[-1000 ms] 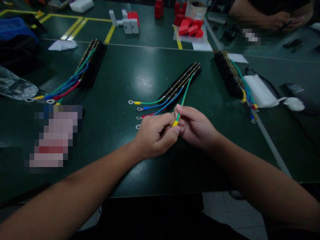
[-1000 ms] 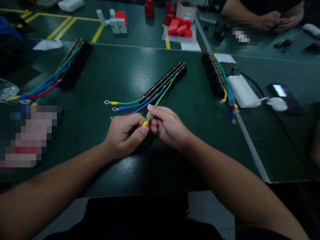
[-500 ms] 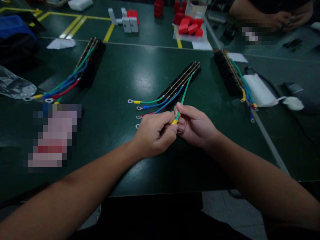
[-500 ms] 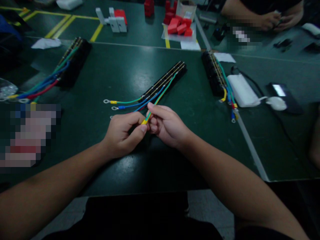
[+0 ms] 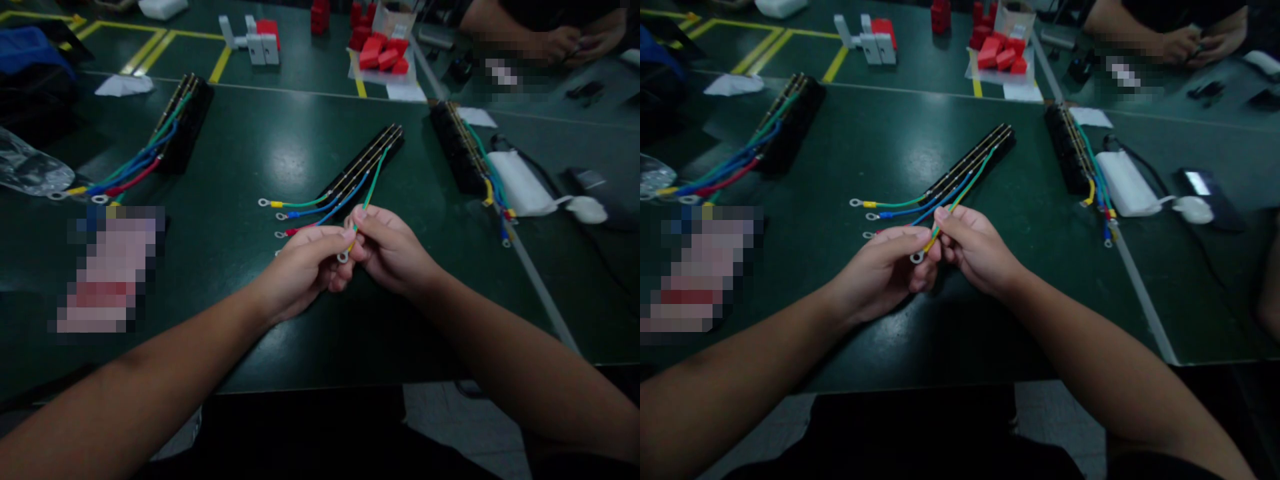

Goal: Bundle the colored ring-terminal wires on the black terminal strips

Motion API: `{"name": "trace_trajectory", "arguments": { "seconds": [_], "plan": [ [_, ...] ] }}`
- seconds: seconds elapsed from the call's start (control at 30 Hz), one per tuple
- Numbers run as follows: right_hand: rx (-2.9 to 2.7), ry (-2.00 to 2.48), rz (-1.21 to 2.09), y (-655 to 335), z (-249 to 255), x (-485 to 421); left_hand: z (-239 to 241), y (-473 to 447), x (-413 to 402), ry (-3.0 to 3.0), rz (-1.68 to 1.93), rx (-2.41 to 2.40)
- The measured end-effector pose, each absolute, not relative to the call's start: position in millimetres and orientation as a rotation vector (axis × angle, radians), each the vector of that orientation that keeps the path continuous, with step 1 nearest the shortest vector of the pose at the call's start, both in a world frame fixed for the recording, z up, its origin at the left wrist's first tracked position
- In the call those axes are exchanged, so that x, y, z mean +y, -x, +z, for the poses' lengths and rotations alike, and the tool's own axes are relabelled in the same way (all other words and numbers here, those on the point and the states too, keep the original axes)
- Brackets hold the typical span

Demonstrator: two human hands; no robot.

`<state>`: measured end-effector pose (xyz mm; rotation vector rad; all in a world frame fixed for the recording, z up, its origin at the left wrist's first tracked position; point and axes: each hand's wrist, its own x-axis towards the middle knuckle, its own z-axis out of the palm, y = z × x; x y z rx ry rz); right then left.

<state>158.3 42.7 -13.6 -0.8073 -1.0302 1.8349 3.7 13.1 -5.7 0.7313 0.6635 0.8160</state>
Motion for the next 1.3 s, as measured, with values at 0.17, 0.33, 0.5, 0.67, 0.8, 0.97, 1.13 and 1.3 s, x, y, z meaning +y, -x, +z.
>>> {"name": "trace_trajectory", "arguments": {
  "seconds": [0.17, 0.33, 0.5, 0.67, 0.8, 0.97, 1.13, 1.3],
  "plan": [
    [-1.041, 0.775, 1.836, -156.6, -12.5, 43.1, -5.3, -1.3, 14.0, -0.531, 0.746, 0.591],
    [-1.027, 0.816, 1.812, -156.8, -12.3, 43.9, -7.2, -0.1, 15.7, -0.506, 0.723, 0.537],
    [-1.026, 0.849, 1.808, -157.1, -12.5, 43.8, -6.6, -2.1, 14.4, -0.549, 0.729, 0.578],
    [-1.018, 0.859, 1.825, -156.9, -12.5, 43.4, -6.0, -3.2, 13.4, -0.573, 0.739, 0.604],
    [-0.989, 0.834, 1.831, -156.5, -12.5, 42.9, -4.7, -2.7, 15.3, -0.493, 0.717, 0.616],
    [-1.008, 0.857, 1.824, -156.1, -11.2, 42.7, -3.8, -2.4, 17.4, -0.397, 0.689, 0.633],
    [-1.013, 0.883, 1.781, -154.6, -10.5, 43.2, -5.6, -2.2, 15.6, -0.518, 0.69, 0.641],
    [-1.008, 0.909, 1.786, -154.0, -9.3, 43.0, -5.9, -2.8, 14.0, -0.611, 0.691, 0.642]
  ]
}}
